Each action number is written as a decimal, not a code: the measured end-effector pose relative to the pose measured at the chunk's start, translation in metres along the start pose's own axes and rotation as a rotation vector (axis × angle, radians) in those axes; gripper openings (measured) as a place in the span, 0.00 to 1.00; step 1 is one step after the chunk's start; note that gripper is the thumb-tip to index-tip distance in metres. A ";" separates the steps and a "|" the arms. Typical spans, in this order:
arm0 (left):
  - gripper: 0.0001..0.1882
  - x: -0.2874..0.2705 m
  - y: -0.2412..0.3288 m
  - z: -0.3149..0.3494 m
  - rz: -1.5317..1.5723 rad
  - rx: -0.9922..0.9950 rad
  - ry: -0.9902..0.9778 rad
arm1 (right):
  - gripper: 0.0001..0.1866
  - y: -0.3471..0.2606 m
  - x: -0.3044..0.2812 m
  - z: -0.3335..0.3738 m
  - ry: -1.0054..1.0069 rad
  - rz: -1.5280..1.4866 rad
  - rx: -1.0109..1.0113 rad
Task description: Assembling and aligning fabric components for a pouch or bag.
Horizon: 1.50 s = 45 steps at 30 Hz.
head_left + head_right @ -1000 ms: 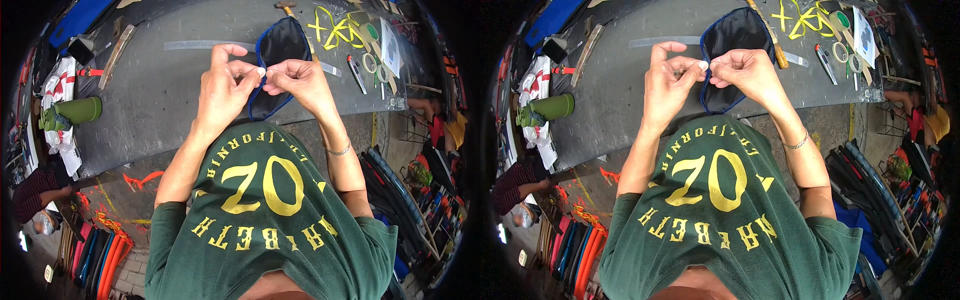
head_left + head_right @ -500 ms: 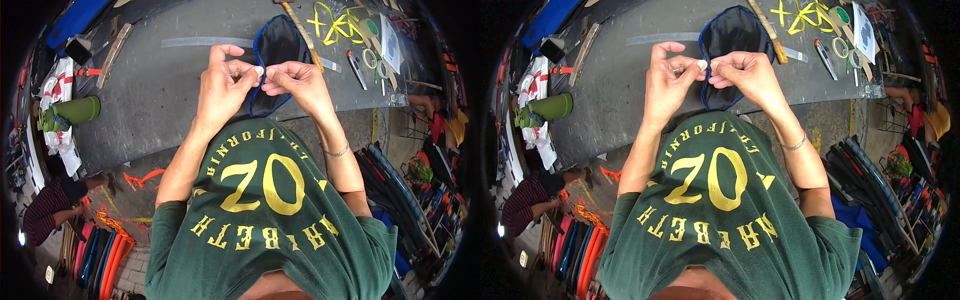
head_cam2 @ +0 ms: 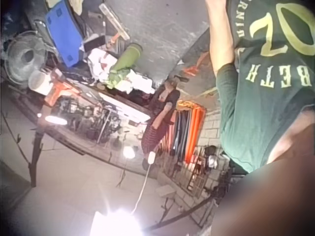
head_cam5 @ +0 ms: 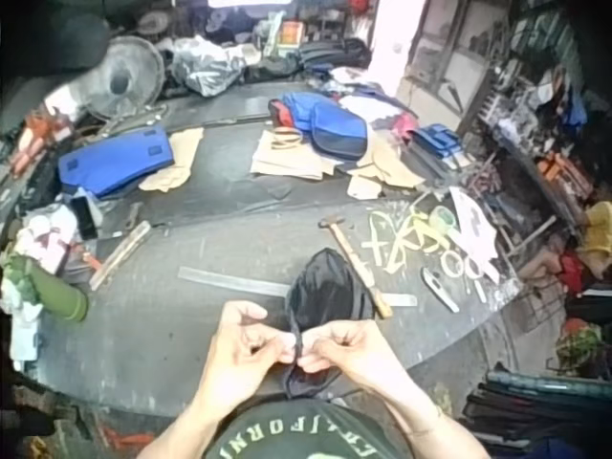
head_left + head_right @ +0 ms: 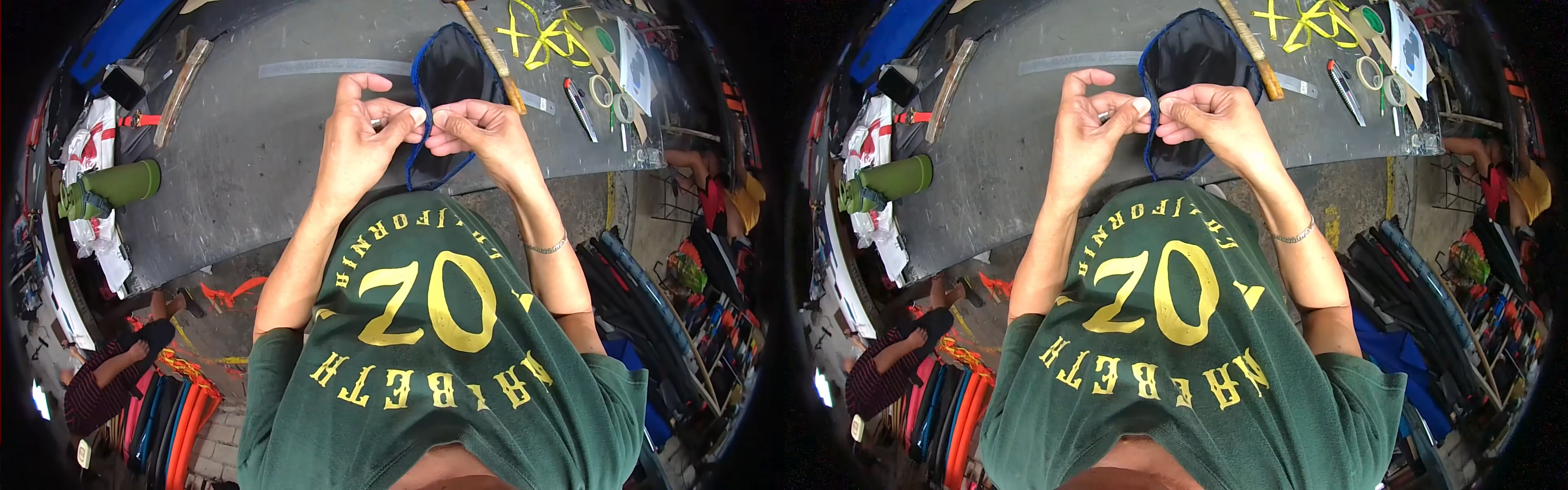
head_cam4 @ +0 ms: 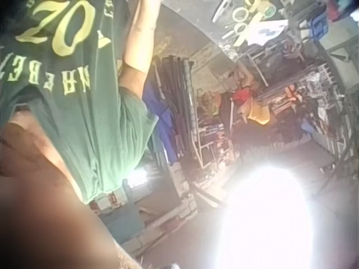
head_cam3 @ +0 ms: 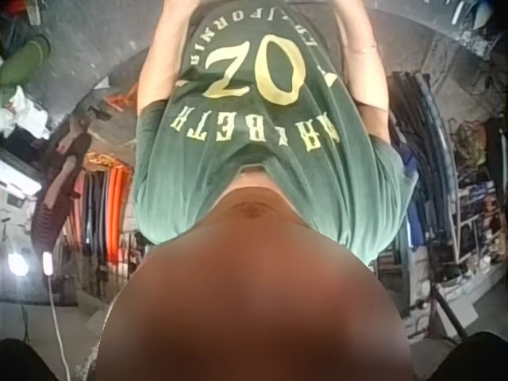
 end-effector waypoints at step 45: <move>0.23 0.014 -0.005 0.002 -0.016 -0.057 -0.021 | 0.05 -0.011 -0.023 0.008 0.159 0.135 0.023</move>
Point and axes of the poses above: each hand's wrist, its own z-axis away from the middle knuckle, its own x-axis out of the palm, y = z × x, the point moved 7 cm from there along -z, towards the middle knuckle, and after that the axes turned 9 degrees about -z, right-handed, at the moved point
